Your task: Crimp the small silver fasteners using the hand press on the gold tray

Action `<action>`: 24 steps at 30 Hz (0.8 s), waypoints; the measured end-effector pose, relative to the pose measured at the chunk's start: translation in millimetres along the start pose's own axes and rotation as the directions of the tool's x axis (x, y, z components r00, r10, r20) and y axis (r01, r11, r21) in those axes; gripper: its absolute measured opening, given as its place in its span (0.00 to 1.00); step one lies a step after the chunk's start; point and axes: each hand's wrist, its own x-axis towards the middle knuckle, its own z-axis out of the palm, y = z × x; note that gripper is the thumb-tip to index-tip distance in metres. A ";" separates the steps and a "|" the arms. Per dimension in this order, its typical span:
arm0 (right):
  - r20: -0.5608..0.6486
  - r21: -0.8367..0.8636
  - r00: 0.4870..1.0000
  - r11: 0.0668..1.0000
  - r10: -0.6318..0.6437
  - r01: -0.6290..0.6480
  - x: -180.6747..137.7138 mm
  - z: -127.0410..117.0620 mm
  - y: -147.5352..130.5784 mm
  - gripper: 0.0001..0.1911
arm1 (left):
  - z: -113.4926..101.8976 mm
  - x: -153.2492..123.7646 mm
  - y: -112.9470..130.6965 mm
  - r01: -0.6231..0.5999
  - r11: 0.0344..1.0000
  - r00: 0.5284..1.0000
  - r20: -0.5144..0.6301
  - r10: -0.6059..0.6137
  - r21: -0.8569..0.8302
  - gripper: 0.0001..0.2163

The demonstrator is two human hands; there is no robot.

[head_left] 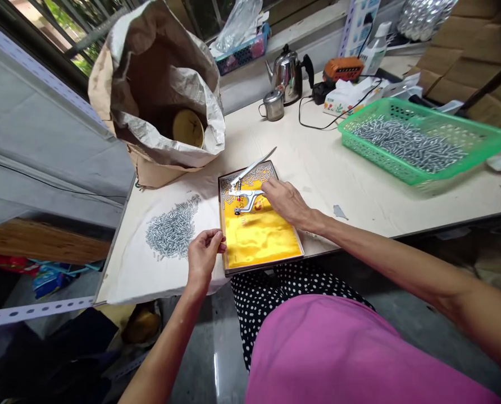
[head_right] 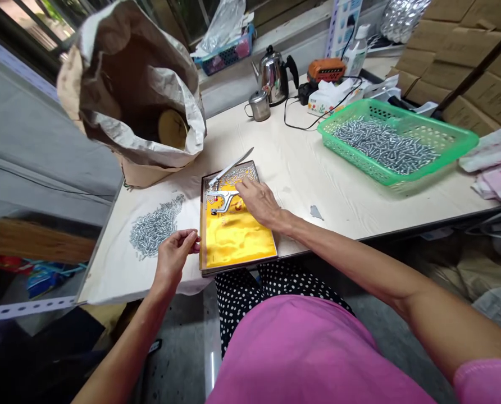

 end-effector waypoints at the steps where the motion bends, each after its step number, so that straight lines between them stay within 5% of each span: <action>1: 0.018 -0.019 1.000 1.000 -0.016 0.017 -3.3 -1.3 -0.3 0.13 | 2.1 3.6 1.2 0.014 0.999 1.000 -0.004 -0.014 -0.038 0.24; 11: 0.132 -0.015 0.970 0.978 -0.206 0.210 -74.0 4.3 -12.5 0.09 | 19.1 -2.1 8.4 0.277 0.952 0.952 0.169 -0.254 -0.129 0.24; 24: 0.223 0.060 0.942 0.968 -0.250 0.242 -69.2 24.2 -16.8 0.09 | 39.6 -6.1 -20.7 0.298 0.934 0.941 0.106 -0.322 0.196 0.06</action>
